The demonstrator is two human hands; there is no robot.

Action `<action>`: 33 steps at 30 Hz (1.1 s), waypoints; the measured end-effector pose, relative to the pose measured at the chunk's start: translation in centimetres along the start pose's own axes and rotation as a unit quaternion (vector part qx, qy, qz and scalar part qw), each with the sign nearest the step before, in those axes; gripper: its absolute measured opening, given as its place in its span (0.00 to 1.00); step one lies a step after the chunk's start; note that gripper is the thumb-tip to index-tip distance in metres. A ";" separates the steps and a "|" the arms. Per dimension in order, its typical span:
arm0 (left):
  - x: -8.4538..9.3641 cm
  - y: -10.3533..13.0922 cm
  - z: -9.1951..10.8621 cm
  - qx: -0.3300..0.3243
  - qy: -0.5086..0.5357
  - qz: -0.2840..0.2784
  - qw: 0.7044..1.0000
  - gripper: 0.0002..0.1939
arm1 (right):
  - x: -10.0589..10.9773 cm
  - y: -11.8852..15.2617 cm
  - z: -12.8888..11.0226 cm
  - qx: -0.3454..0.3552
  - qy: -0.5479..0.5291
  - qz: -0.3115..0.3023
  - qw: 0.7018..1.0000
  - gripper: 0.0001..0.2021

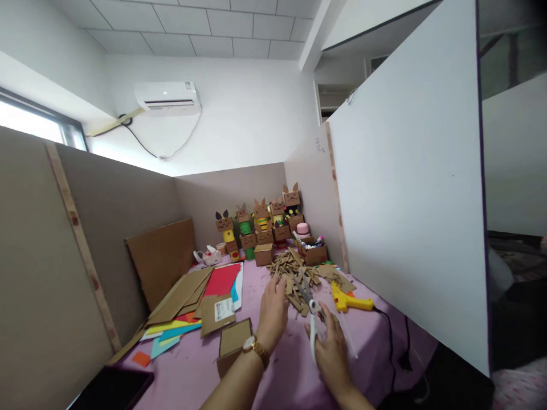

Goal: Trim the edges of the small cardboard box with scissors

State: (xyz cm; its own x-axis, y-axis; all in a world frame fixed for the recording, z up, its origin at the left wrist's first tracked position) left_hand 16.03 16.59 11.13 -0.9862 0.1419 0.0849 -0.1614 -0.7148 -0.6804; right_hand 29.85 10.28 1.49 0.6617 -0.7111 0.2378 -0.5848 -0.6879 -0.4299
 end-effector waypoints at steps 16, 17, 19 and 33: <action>-0.6 2.4 1.2 0.073 0.021 0.079 0.994 0.11 | -0.5 1.2 -1.6 0.112 0.186 0.098 0.971 0.30; -0.2 2.3 1.2 0.071 0.017 0.082 0.994 0.11 | -0.6 1.3 -1.7 0.115 0.191 0.094 0.970 0.30; 0.6 2.0 1.2 0.066 0.006 0.087 0.994 0.12 | -0.7 1.4 -1.8 0.119 0.194 0.088 0.970 0.31; 2.4 -0.8 5.0 0.007 -0.211 0.054 0.976 0.18 | -0.8 1.7 -1.8 0.137 0.220 0.099 0.961 0.29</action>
State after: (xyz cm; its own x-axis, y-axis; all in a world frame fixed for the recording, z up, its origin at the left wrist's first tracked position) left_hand 13.64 14.02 15.51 -0.9242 -0.2270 0.3070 -0.0535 -0.7192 -0.6927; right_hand 27.49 9.43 2.12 0.2530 -0.8576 0.4478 -0.4933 -0.5125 -0.7028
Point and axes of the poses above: each hand's wrist, its own y-axis away from the middle knuckle, its own x-axis out of the back of the hand, z = x × y, the point moved 8 cm from there along -y, towards the middle knuckle, and after that the axes turned 14 degrees about -x, right-handed, at the moved point
